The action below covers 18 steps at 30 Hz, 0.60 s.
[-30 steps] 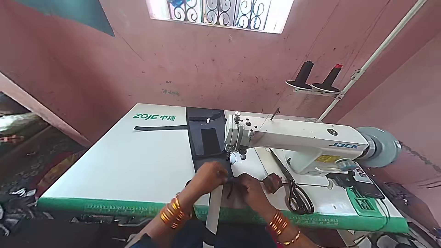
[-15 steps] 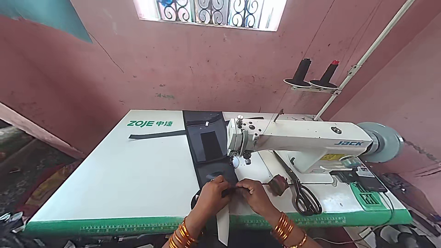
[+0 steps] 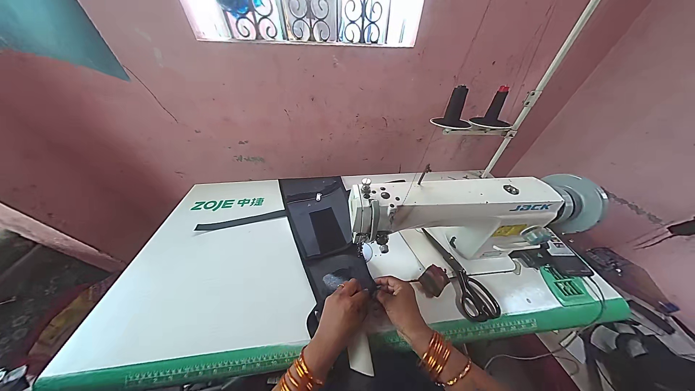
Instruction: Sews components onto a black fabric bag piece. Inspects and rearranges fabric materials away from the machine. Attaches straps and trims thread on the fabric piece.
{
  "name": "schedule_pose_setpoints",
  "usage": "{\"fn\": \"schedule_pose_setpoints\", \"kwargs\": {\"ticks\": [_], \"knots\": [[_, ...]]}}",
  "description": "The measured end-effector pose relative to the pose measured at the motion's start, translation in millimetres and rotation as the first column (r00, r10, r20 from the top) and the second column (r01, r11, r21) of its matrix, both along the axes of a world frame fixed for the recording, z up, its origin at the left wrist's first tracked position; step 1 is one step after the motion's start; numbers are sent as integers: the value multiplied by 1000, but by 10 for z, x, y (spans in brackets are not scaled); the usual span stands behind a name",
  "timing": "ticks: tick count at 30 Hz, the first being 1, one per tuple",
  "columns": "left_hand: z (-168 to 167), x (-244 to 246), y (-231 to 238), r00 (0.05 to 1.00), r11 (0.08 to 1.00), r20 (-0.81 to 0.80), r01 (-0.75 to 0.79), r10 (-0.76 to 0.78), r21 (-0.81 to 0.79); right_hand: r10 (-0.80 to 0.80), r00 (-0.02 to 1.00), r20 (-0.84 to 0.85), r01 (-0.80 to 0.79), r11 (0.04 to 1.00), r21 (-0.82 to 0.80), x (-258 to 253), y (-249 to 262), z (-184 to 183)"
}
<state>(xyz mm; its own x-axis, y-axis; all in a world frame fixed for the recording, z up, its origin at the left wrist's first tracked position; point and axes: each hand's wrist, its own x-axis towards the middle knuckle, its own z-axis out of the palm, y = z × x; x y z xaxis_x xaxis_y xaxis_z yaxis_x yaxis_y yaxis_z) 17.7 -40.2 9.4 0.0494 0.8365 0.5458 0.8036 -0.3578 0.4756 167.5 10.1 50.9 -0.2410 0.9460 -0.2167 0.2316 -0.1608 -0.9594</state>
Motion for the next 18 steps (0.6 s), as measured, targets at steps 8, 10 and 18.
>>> {"fn": "schedule_pose_setpoints", "kwargs": {"ticks": [8,10,18], "knots": [[3,-29,-71,998,999,-52,37,-38,-22,21,992,126,-36,992,123,-19,-46,-4],[35,-48,-94,999,997,-18,41,-42,-66,26,954,299,-125,939,319,-38,-87,-5],[215,-20,-110,999,950,-15,22,-28,-311,91,806,585,-428,772,469,-71,-149,24]]}}
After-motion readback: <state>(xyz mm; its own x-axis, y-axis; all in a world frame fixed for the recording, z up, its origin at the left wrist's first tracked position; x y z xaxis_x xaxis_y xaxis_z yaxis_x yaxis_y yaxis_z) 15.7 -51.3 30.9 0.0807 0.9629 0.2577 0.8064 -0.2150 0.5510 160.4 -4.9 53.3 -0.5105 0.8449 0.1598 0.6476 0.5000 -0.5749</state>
